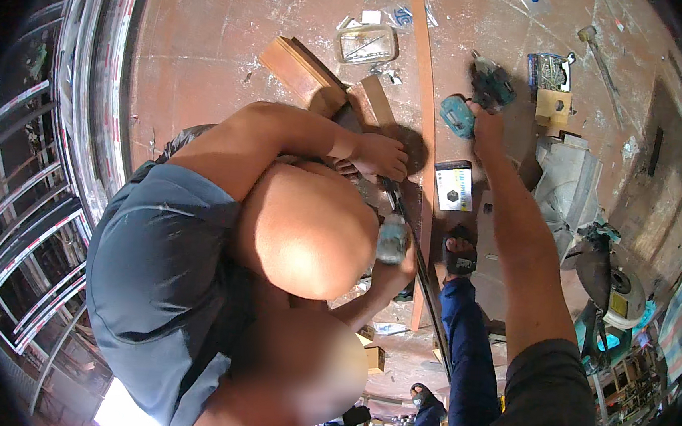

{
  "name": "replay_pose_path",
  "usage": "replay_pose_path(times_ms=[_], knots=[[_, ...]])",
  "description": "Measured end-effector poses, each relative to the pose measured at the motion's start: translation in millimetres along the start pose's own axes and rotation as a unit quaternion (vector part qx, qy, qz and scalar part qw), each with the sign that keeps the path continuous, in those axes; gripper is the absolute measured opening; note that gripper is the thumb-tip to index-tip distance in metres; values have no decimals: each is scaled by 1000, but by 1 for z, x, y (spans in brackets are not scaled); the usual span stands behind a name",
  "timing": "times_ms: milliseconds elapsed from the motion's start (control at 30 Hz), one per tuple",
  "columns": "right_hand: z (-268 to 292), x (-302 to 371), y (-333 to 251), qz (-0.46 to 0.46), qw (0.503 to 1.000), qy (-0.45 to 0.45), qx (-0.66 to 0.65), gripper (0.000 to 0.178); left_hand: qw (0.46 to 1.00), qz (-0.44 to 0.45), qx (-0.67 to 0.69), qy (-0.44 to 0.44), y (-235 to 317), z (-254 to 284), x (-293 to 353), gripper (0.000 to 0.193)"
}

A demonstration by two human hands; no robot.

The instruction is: The person assembles a window frame by hand, fitting metal profiles together and inserting rubber gaskets into the frame channels. They use a utility knife to trim excess gasket material and a power drill to fasten components. The person also handles a long metal rod and works alongside another person in the workshop.

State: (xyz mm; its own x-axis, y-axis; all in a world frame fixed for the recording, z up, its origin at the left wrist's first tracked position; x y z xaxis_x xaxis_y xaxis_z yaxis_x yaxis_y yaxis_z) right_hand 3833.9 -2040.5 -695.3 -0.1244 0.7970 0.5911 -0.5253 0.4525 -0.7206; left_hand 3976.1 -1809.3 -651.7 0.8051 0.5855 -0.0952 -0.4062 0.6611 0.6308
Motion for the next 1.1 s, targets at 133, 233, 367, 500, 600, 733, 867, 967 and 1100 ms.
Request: replay_pose_path(times_ms=[133, 233, 367, 500, 600, 733, 867, 967, 1100], knots=[[49, -10, -18, 157, 953, -260, 26, 37, 1000, 10, 5, -22, 4, 7, -2, 58], [69, -14, -5, -285, 804, -341, -395, 38, 999, 12, 5, -41, 4, 23, -12, 59], [132, 114, 25, -257, 876, -235, -333, 48, 996, 80, 45, -24, 17, 34, -10, 60], [203, 275, -42, -208, 854, -384, -282, 44, 959, 255, -14, 128, 73, 73, 13, 61], [218, 309, -25, -363, 772, -346, -390, 34, 849, 400, -94, 331, 173, 163, 39, 62], [234, 317, 50, -410, 805, -249, -348, 19, 579, 619, -207, 489, 396, 236, 107, 63], [271, 405, 37, -416, 792, -253, -370, 16, 292, 754, -255, 530, 583, 214, 169, 64], [311, 460, 35, -372, 842, -255, -296, 13, 188, 741, -139, 630, 638, 196, 191, 65], [353, 516, 30, -373, 841, -201, -335, 18, 111, 620, 31, 776, 688, 184, 190, 66]])
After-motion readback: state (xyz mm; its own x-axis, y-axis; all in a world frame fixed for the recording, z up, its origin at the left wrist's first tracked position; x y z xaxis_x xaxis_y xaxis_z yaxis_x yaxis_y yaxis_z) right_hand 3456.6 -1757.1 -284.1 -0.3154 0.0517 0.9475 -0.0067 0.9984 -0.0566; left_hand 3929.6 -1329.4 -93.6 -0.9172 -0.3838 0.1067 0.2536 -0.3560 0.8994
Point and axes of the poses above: each hand's wrist, its own x-axis away from the middle knuckle, its own z-axis out of the back of the hand, y = z × x, the point moved 3 cm from there along -x, towards the middle knuckle, and after that the axes turned 8 degrees about y, right-handed, at the moved point
